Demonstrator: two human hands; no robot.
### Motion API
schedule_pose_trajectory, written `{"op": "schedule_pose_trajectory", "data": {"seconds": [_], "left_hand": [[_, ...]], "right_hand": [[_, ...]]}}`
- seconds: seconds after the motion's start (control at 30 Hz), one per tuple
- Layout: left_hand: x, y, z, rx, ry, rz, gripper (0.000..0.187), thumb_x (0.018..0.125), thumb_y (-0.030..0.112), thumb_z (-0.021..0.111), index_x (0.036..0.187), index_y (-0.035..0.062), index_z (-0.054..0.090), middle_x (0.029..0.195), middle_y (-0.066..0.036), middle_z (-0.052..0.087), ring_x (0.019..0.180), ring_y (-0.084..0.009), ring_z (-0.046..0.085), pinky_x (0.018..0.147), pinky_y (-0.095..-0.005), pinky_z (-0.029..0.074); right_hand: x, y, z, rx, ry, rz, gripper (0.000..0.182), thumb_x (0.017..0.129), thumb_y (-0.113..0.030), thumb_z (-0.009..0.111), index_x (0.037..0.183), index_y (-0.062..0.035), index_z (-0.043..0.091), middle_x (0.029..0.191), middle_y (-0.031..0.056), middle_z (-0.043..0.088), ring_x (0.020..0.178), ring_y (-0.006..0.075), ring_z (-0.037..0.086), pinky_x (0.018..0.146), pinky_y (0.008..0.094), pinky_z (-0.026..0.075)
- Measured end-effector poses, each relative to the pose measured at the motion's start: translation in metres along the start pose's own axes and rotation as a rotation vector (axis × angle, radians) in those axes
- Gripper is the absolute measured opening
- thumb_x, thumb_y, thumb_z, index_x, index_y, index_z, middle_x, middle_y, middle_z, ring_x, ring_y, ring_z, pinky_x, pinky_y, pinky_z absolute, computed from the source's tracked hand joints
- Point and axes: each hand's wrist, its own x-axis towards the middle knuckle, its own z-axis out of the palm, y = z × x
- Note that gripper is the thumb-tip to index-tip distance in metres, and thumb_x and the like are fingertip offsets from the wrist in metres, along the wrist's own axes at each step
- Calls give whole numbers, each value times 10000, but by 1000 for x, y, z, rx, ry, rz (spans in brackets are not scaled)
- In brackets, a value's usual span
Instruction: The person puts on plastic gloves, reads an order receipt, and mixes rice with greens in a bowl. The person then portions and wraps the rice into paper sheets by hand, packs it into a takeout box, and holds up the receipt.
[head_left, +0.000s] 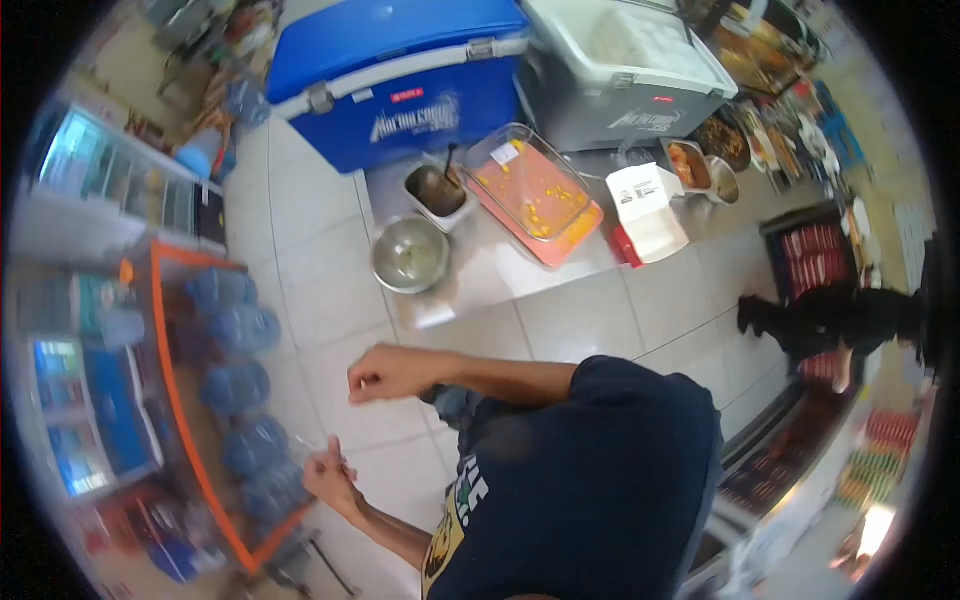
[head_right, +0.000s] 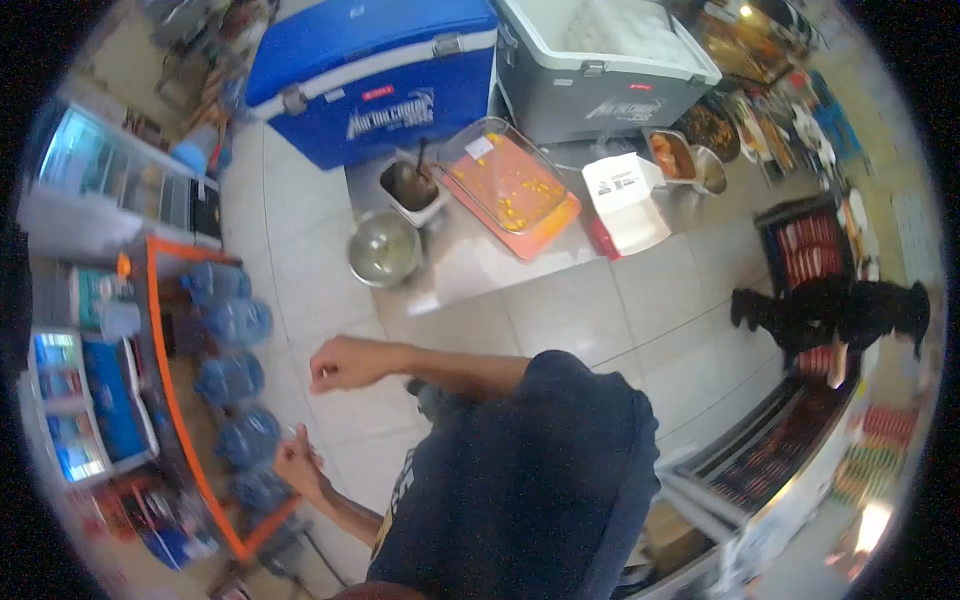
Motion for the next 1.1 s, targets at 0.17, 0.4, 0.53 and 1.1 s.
{"op": "schedule_pose_trajectory", "data": {"seconds": [0.17,0.4,0.53,1.1], "left_hand": [[183,-144,-55,335,87,-385,531,825,356,741,583,107,341,513,-22,397,413,-128,363,391,-304,309],[265,-109,-52,225,-631,-443,510,847,471,651,905,51,369,856,-102,426,746,-220,413,636,-400,346],[410,-32,-41,302,-654,-297,606,860,537,600,1089,19,385,1052,-147,443,937,-272,441,776,-455,367],[1113,252,503,26,-903,-75,396,979,346,502,1212,27,511,1112,-137,580,892,-264,657,716,-344,528]], "right_hand": [[135,-29,3,72,-68,242,222,891,-265,640,927,-47,650,615,78,603,553,181,558,531,338,424],[295,13,-24,-57,26,345,273,875,-317,647,941,-52,643,667,81,640,593,202,607,565,348,466],[395,90,-47,-42,94,525,262,901,-301,628,988,-54,634,705,72,630,573,174,596,560,323,472],[691,254,-463,-69,722,640,295,948,-285,590,1085,-25,603,763,45,599,641,100,589,616,252,489]]}}
